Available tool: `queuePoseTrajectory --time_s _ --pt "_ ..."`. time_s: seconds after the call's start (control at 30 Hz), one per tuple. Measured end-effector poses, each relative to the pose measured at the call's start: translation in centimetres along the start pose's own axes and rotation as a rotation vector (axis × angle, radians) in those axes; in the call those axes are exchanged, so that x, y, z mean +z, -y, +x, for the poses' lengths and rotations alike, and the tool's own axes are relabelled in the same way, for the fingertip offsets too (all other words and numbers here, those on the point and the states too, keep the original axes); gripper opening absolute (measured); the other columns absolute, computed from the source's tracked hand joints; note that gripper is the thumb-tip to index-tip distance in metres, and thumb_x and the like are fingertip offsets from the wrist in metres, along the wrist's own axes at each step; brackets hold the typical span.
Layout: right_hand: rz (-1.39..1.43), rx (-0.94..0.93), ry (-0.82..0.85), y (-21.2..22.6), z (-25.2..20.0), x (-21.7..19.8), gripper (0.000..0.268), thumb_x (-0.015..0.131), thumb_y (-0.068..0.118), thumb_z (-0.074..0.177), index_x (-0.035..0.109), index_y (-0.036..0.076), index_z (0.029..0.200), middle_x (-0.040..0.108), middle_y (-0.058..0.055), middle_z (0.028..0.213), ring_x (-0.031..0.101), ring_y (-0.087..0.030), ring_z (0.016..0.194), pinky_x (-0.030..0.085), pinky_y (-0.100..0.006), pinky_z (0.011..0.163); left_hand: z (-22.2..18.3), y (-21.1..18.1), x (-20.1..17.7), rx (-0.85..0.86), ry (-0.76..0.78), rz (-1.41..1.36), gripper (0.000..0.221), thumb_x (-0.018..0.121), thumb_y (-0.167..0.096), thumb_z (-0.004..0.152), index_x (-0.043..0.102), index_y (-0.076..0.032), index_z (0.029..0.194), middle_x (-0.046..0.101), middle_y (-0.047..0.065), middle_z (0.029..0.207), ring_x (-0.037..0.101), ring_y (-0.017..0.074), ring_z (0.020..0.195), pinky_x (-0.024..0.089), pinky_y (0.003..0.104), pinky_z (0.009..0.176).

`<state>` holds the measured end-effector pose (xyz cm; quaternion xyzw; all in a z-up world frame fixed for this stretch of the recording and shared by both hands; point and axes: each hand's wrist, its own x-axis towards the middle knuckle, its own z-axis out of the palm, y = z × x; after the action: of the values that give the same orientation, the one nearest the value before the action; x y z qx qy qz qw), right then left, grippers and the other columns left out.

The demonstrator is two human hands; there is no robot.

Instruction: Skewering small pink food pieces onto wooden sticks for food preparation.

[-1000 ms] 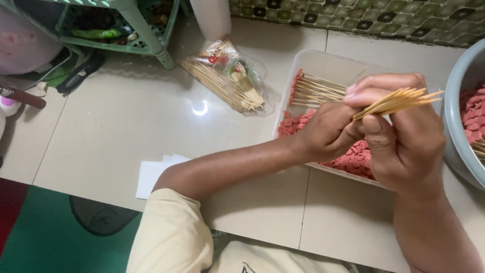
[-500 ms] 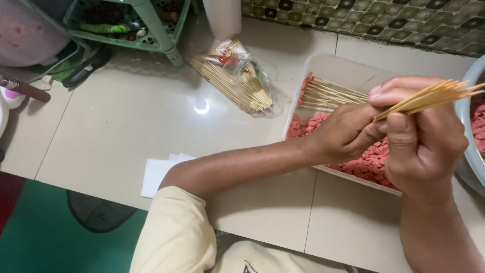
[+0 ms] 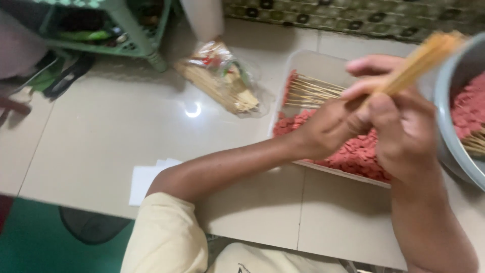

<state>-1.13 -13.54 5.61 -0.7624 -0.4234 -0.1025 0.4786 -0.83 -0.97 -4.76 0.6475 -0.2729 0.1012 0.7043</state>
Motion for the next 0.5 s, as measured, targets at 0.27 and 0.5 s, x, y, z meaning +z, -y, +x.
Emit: queuePoseTrajectory --time_s 0.27,0.5 --pt "0.302 0.296 0.09 -0.3 1.5 -0.9 0.032 0.04 0.03 0.11 0.055 0.003 0.118 0.066 -0.013 0.117 0.069 -0.022 0.099 0.064 -0.029 0.081 1.5 -3.0 -0.8 -0.124 0.151 -0.508 0.047 0.039 -0.06 0.102 0.036 -0.019 0.079 0.028 -0.006 0.068 0.023 0.0066 0.054 0.018 0.025 0.043" --pt "0.342 0.273 0.081 -0.9 1.8 -0.7 0.028 0.038 0.024 0.111 0.054 0.002 0.113 0.07 -0.016 0.114 0.07 -0.026 0.111 0.06 -0.033 0.091 1.9 -2.9 -1.3 -0.135 0.135 -0.405 0.043 0.036 -0.052 0.106 0.041 -0.013 0.087 0.032 -0.003 0.07 0.028 0.0084 0.054 0.028 0.022 0.044"
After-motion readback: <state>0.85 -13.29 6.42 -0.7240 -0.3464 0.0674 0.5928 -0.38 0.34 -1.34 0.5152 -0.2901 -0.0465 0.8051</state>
